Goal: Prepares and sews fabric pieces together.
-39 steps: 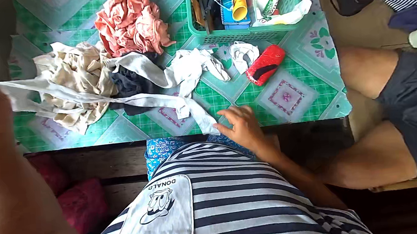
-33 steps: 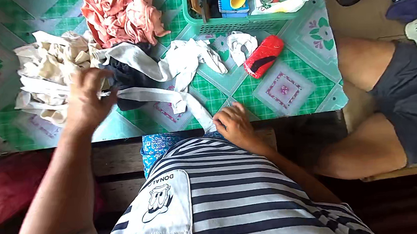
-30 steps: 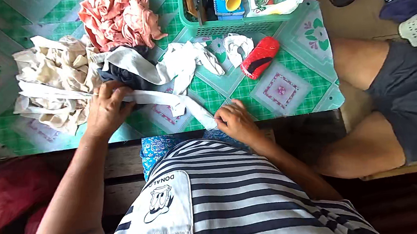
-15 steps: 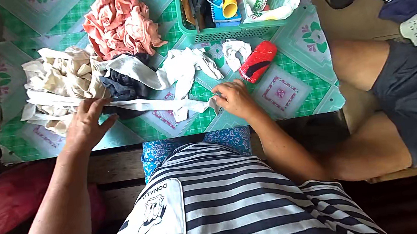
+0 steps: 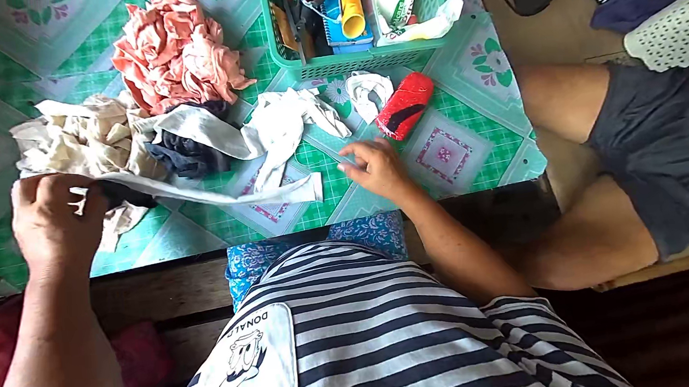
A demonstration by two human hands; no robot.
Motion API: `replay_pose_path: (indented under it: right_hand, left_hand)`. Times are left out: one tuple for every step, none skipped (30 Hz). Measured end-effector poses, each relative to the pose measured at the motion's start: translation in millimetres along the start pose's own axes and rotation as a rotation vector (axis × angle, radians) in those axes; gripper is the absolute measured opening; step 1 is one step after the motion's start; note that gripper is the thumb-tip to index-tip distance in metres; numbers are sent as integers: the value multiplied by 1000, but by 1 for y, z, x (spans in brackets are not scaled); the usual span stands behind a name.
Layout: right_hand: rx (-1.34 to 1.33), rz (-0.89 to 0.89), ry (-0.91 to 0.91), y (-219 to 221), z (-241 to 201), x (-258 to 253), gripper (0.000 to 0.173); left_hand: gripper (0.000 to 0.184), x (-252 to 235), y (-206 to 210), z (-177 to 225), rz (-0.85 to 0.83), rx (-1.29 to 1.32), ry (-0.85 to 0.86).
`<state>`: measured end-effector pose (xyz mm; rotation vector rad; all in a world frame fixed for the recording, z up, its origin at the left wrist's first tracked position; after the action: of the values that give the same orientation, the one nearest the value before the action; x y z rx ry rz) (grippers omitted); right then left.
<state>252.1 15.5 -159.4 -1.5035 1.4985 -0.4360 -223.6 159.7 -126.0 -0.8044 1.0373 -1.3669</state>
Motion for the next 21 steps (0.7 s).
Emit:
replay_pose_path:
  right_hand:
    - [24,23,9,-3,4,-8,29]
    - [76,23,28,-4,8,-15,31]
    - [128,-2,56,-5,12,-23,35]
    - [174,-38,87,-4,16,-29,38]
    - [213,-57,112,-2,20,-35,38]
    - [238,-42,117,0,22,-39,33]
    - [244,-8,108,0,24,-42,26]
    - [231,33,100,-2,24,-45,22]
    - [193,77,96,-6,23,-47,21]
    - [132,115,99,-12,21,-49,22]
    - [68,142,109,-20,18,-51,23]
    - [3,167,123,-29,16,-53,24]
    - [-57,187,138,-39,14,-54,25]
    - [-101,204,147,-50,11,-55,26]
    - [-121,229,147,-62,10,-55,26]
    - [-120,254,142,-71,8,-55,25]
    - [-106,264,140,-79,7,-54,25]
    - [-76,251,145,-83,6,-53,24]
    - [-42,212,157,-82,6,-52,24]
    - [-17,146,177,-76,7,-50,27]
    - [3,60,201,-66,7,-49,31]
  left_hand:
    - [40,0,-3,1,-6,-15,-12]
    - [37,1,-4,5,-9,-25,-19]
    - [34,4,-4,15,-16,-29,-25]
    - [32,9,-5,31,-22,-24,-30]
    - [31,14,-3,52,-27,-14,-28]
    - [30,20,0,75,-45,9,-25]
    - [30,25,7,95,-67,33,2]
    - [28,29,17,112,-75,60,70]
    - [27,31,28,128,-73,97,154]
    - [25,31,40,143,-62,134,244]
    - [25,30,51,159,-71,169,302]
    - [24,28,61,174,-91,199,336]
    - [24,25,70,189,-114,219,355]
    - [25,20,78,202,-131,230,362]
    - [27,13,87,213,-150,229,356]
    - [28,5,94,221,-163,228,344]
    - [29,-2,101,228,-159,226,335]
    - [30,-10,107,235,-152,222,324]
    - [32,-17,113,241,-150,213,307]
    - [34,-24,117,248,-156,196,287]
    - [36,-29,121,256,-166,185,278]
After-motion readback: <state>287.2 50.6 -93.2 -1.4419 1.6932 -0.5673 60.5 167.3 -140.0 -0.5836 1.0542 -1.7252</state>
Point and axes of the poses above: each hand's wrist, its own x-axis away from the middle knuckle, its own y-axis out of the palm, z = x × y, the point moved 5 cm from there along -x, towards the middle knuckle, and after that the axes turned 13 degrees about -y, right-handed, at the moved point
